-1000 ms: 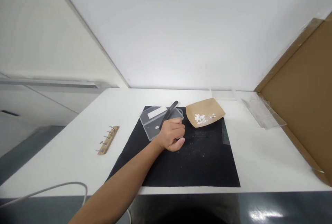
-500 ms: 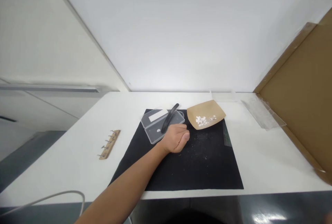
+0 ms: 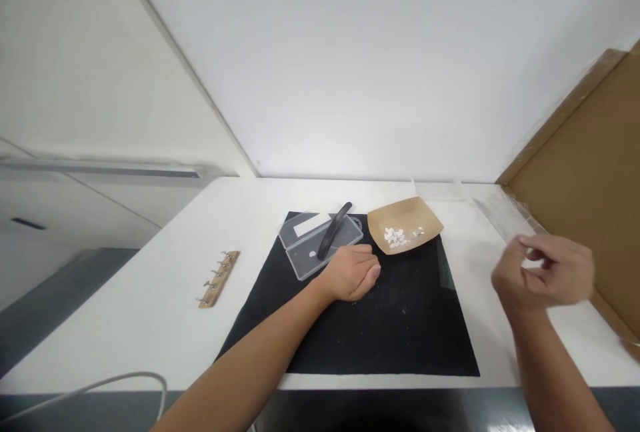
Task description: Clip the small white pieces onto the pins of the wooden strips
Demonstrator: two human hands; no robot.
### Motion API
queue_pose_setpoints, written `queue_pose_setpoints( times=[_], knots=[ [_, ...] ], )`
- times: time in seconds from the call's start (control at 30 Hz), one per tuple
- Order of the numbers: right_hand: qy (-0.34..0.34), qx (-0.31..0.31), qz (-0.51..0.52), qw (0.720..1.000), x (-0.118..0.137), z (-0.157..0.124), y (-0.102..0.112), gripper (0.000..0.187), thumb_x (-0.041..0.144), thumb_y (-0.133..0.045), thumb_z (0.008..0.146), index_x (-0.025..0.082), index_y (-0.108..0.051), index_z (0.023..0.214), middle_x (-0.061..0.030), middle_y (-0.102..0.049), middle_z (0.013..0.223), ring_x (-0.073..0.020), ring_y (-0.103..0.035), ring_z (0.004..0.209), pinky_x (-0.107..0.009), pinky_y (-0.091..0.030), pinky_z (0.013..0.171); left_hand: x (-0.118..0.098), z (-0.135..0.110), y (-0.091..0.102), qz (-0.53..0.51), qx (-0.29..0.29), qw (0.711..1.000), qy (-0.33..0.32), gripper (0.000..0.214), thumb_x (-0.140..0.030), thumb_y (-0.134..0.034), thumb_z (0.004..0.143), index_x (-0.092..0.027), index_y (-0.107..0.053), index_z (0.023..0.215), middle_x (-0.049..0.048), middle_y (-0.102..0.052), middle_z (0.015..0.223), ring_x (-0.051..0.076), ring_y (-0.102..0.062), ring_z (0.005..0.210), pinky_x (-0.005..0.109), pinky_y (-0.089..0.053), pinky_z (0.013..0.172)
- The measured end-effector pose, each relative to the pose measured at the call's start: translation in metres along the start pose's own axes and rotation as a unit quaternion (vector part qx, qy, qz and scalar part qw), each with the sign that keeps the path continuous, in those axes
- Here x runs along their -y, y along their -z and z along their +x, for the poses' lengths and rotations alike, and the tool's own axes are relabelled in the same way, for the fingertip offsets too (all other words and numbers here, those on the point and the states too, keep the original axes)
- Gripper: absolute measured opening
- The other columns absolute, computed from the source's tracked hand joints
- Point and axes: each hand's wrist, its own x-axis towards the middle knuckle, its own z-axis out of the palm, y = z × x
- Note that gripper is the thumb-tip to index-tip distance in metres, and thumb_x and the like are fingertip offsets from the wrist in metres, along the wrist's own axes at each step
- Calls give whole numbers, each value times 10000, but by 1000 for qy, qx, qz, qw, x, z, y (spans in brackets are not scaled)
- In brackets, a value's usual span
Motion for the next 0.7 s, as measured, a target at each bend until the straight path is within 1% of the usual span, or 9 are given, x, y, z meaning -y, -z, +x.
queue_pose_setpoints(
  times=[0.03, 0.07, 0.13, 0.17, 0.27, 0.37, 0.47, 0.53, 0.7],
  knots=[
    [39, -29, -2, 999, 5, -3, -8, 67, 226, -740, 803, 183, -694, 780, -32, -597, 651, -172, -563, 584, -340, -435, 576, 0, 0, 0, 6, 2, 1000, -3, 420, -205, -385, 1074, -211, -517, 676, 18, -572, 608, 168, -479, 556, 331, -442, 584],
    [75, -34, -2, 997, 9, -7, -17, 46, 200, -739, 770, 192, -698, 791, -25, -601, 636, -171, -555, 568, -337, -431, 568, 1, 0, 1, 11, 3, 1000, -7, 415, -207, -391, 1072, -210, -525, 678, 20, -577, 608, 169, -488, 560, 332, -452, 587],
    [116, -11, 1, 993, 19, -19, -33, 87, 174, -723, 765, 210, -690, 837, -30, -640, 682, -188, -586, 614, -362, -492, 633, 1, 0, 1, 13, 5, 1000, -14, 399, -215, -397, 1075, -206, -545, 704, 22, -594, 622, 172, -518, 576, 331, -481, 605],
    [124, 15, 7, 992, 23, -26, -40, 97, 170, -717, 777, 218, -683, 854, -30, -658, 714, -188, -596, 632, -368, -515, 663, 1, -1, 0, 11, 6, 1000, -12, 380, -222, -397, 1080, -201, -565, 740, 25, -613, 644, 175, -543, 595, 328, -498, 621],
    [96, 105, 44, 989, 30, -48, -49, 75, 175, -706, 823, 221, -670, 869, -20, -677, 775, -171, -602, 657, -339, -521, 668, -1, -3, -5, -3, -2, 1000, 14, 289, -236, -389, 1095, -184, -605, 909, 39, -670, 738, 186, -625, 675, 315, -528, 648],
    [57, 149, 64, 985, 34, -60, -48, 39, 197, -702, 851, 212, -674, 871, -10, -675, 795, -158, -600, 662, -310, -495, 644, -3, -4, -11, -25, -6, 999, 48, 186, -184, -400, 1064, -184, -586, 1053, 49, -697, 829, 195, -682, 763, 296, -547, 656],
    [30, 160, 57, 985, 40, -61, -45, 22, 228, -689, 863, 210, -678, 856, -6, -651, 773, -161, -597, 666, -309, -472, 635, -4, -4, -11, -43, -10, 997, 58, 235, -111, -420, 1001, -185, -549, 1182, 67, -711, 920, 213, -715, 889, 304, -584, 707],
    [9, 158, 54, 986, 44, -60, -45, 24, 234, -682, 858, 211, -681, 853, -7, -645, 771, -165, -599, 679, -306, -462, 629, -3, -4, -8, -45, -20, 997, 54, 281, -100, -438, 982, -184, -522, 1237, 79, -720, 952, 227, -715, 924, 330, -601, 736],
    [-8, 158, 49, 986, 40, -59, -47, 23, 229, -673, 828, 207, -679, 827, -27, -672, 783, -169, -603, 683, -305, -446, 608, -1, 0, 5, -19, -54, 996, 62, 255, -187, -552, 967, -183, -540, 1221, 108, -738, 993, 263, -693, 984, 400, -600, 855]
  ],
)
